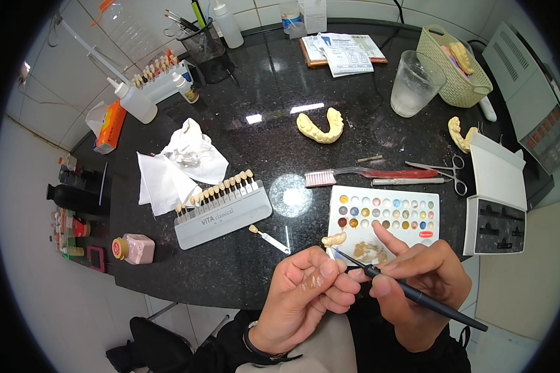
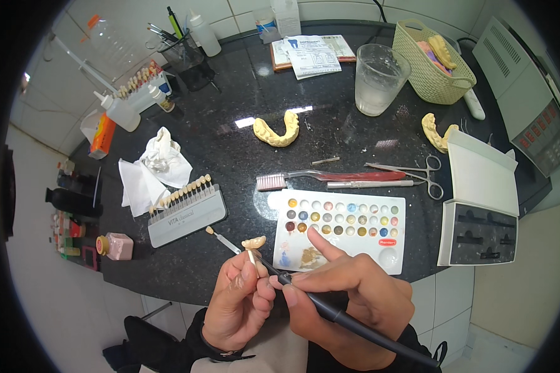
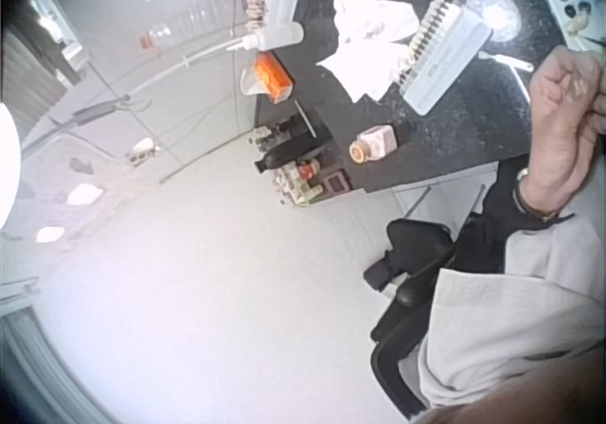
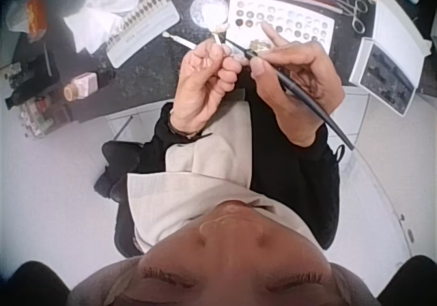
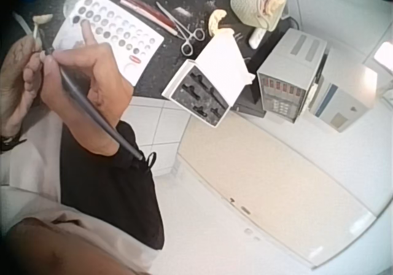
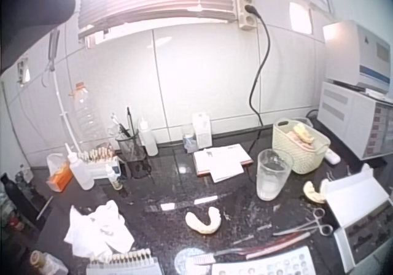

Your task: The person stains a dental bridge with a fine brush. They apply pigments from a palette to the surface of the bridge held in their hand and then place the bridge inside a dental furnace.

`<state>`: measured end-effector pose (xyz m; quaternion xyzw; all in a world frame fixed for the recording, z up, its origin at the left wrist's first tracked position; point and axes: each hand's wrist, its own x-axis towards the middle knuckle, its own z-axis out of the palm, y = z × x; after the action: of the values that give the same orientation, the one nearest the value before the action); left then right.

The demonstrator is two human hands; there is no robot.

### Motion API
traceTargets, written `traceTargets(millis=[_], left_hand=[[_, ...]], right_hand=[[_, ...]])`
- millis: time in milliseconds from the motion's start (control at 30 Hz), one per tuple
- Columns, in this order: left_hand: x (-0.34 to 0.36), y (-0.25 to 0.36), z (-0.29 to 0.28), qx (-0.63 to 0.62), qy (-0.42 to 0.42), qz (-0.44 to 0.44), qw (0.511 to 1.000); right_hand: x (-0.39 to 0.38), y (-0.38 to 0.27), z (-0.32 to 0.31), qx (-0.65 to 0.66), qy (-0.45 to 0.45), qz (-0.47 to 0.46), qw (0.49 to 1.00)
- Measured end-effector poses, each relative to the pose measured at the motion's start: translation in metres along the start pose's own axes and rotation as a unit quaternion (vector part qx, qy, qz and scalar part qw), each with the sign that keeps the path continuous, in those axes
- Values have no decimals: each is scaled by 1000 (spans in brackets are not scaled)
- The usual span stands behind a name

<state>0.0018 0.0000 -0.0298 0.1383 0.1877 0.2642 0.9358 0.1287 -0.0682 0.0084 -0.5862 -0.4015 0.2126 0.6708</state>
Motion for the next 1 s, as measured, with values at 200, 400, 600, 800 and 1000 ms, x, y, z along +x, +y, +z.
traceTargets(millis=[200,400,600,800,1000], left_hand=[[0,1,0,-9,3,-6,1000],[-1,2,3,-13,17,-10,1000],[-1,1,2,-12,13,-8,1000],[-1,1,1,-18,15,-6,1000],[-2,2,2,-12,19,-10,1000]], right_hand=[[1,0,0,-6,-6,-9,1000],[0,1,-1,9,-7,-13,1000],[1,0,0,17,2,5,1000],[1,1,0,2,-14,-8,1000],[0,3,-1,34,-7,0,999]])
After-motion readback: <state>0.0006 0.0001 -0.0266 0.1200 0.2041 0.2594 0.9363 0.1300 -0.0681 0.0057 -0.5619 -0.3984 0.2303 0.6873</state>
